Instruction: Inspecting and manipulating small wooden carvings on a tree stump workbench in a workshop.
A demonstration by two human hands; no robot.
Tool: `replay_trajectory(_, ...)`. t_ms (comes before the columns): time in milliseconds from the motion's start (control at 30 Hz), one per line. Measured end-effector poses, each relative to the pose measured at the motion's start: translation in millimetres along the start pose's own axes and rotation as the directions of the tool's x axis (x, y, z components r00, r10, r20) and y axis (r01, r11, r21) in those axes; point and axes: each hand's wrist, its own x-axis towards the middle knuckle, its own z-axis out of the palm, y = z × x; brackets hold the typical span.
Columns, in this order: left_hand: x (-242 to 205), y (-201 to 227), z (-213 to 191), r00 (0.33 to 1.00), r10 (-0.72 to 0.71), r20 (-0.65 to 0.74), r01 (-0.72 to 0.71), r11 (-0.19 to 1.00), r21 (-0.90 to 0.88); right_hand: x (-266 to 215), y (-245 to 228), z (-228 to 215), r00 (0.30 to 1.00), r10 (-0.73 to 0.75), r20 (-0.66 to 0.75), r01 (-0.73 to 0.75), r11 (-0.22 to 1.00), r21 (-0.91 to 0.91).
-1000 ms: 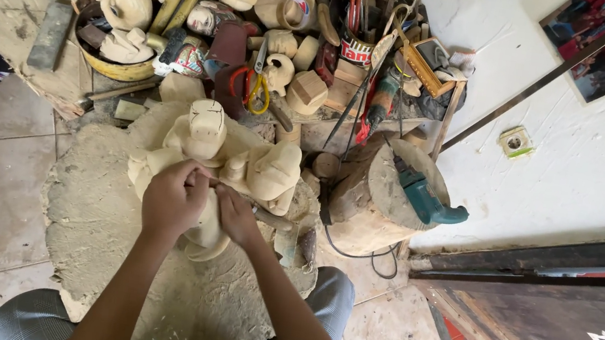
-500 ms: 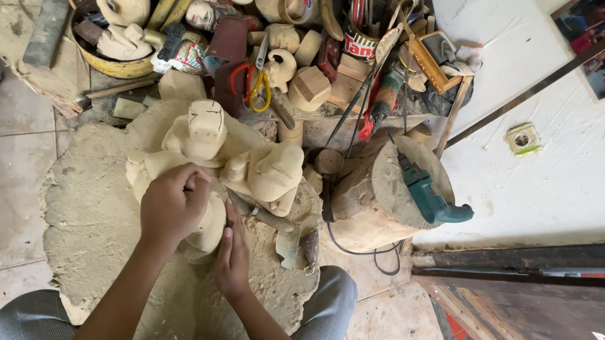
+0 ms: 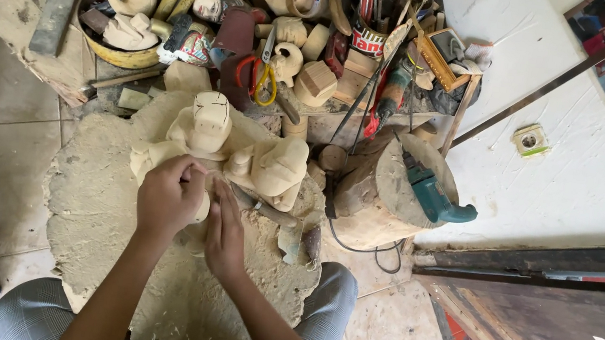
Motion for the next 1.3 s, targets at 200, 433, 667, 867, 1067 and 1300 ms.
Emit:
replay_trajectory(200,3,2,1,0.999,0.045,-0.003,-0.045,0.999,0.002,-23,50,1,0.996,0.002,-0.093,-0.001,1.000,0.006)
replay_trajectory(433,1,-4,1,0.990,0.135,-0.039,-0.136,0.991,-0.010,9,-9,-25,0.967,0.247,0.053,-0.241,0.965,-0.101)
replay_trajectory(667,-16,-9,-8,0.945,0.326,-0.039,-0.326,0.916,-0.236,-7,44,-15,0.928,0.233,-0.290,-0.275,0.955,-0.113)
replay_trajectory(867,-40,-26,23,0.925,0.260,-0.278,-0.330,0.911,-0.247,-20,28,-17,0.949,0.075,-0.307,-0.061,0.997,0.055)
replay_trajectory(1067,-65,-35,33,0.932,0.090,-0.352,-0.208,0.926,-0.314,-27,48,-33,0.941,-0.187,-0.283,0.139,0.974,-0.181)
replay_trajectory(1300,-71,-54,37,0.949,0.058,-0.309,-0.142,0.956,-0.256,-35,48,-41,0.952,-0.276,-0.135,0.238,0.940,-0.246)
